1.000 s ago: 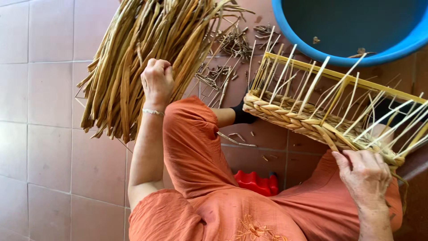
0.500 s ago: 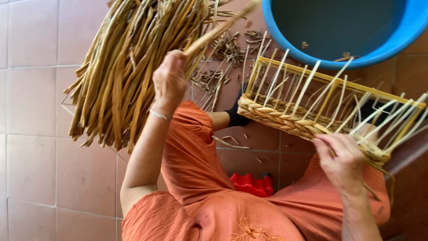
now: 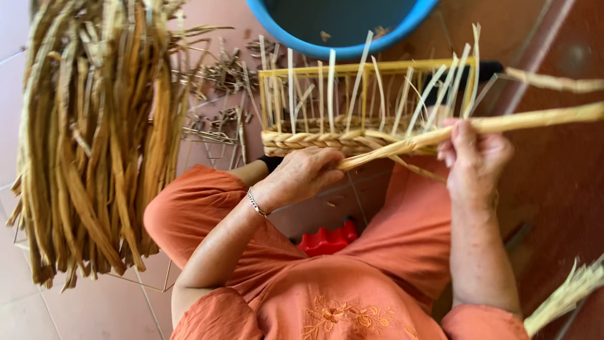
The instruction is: The person weaves a basket by hand using dried plant strips, interlacing them through a rectangular frame. They repeatedly thread the strips, trim excess with scissors, and adjust the weave to build up the basket's sides.
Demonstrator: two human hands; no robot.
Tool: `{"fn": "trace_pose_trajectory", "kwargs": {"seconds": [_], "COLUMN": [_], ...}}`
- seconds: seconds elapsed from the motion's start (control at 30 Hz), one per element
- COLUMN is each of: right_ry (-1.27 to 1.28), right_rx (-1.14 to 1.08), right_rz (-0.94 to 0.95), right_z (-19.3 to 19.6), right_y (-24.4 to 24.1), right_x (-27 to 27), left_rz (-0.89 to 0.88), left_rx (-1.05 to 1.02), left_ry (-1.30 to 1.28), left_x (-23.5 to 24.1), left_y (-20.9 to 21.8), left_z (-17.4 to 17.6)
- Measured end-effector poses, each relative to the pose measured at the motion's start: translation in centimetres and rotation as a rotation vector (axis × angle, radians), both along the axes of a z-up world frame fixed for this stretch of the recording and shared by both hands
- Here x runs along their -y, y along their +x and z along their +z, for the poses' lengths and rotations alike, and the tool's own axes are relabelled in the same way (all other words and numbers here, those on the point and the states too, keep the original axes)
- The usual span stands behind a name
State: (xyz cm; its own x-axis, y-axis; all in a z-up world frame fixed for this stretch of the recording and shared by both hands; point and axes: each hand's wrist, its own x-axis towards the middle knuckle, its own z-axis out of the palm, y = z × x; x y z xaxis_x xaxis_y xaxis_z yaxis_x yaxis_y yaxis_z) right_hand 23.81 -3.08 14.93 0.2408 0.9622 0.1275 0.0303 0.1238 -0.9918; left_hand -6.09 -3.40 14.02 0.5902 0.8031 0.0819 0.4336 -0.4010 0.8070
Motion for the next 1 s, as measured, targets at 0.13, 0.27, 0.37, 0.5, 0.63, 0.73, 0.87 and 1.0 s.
{"fn": "trace_pose_trajectory", "kwargs": {"seconds": [0.13, 0.27, 0.37, 0.5, 0.63, 0.73, 0.87, 1.0], "right_ry": [0.073, 0.051, 0.099, -0.133, -0.129, -0.055, 0.012, -0.014], "right_rx": [-0.104, 0.087, 0.494, 0.038, -0.24, -0.246, -0.148, -0.106], "right_rz": [0.115, 0.186, 0.239, 0.187, 0.016, -0.058, 0.002, 0.087], "right_z": [0.7, 0.6, 0.0, -2.5, -4.0, -3.3, -1.8, -1.0], "right_y": [3.3, 3.6, 4.1, 5.6, 7.1, 8.4, 10.2, 11.4], "right_x": [0.9, 3.6, 6.1, 9.6, 12.1, 13.0, 13.6, 15.1], "left_rz": [-0.008, 0.073, 0.104, 0.14, 0.103, 0.083, -0.186, -0.148], "left_rx": [0.121, 0.517, 0.837, 1.009, 1.107, 0.893, 0.311, 0.239], "left_ry": [0.112, -0.431, -0.52, -0.549, -0.685, -0.868, -0.477, 0.374], "left_x": [0.9, 2.0, 3.1, 5.1, 7.0, 9.0, 10.0, 7.6], "left_y": [4.3, 7.9, 9.8, 11.1, 12.5, 13.8, 14.9, 16.7], "left_z": [-1.8, -2.6, -2.5, -2.6, -3.6, -3.4, -0.3, 3.2]}}
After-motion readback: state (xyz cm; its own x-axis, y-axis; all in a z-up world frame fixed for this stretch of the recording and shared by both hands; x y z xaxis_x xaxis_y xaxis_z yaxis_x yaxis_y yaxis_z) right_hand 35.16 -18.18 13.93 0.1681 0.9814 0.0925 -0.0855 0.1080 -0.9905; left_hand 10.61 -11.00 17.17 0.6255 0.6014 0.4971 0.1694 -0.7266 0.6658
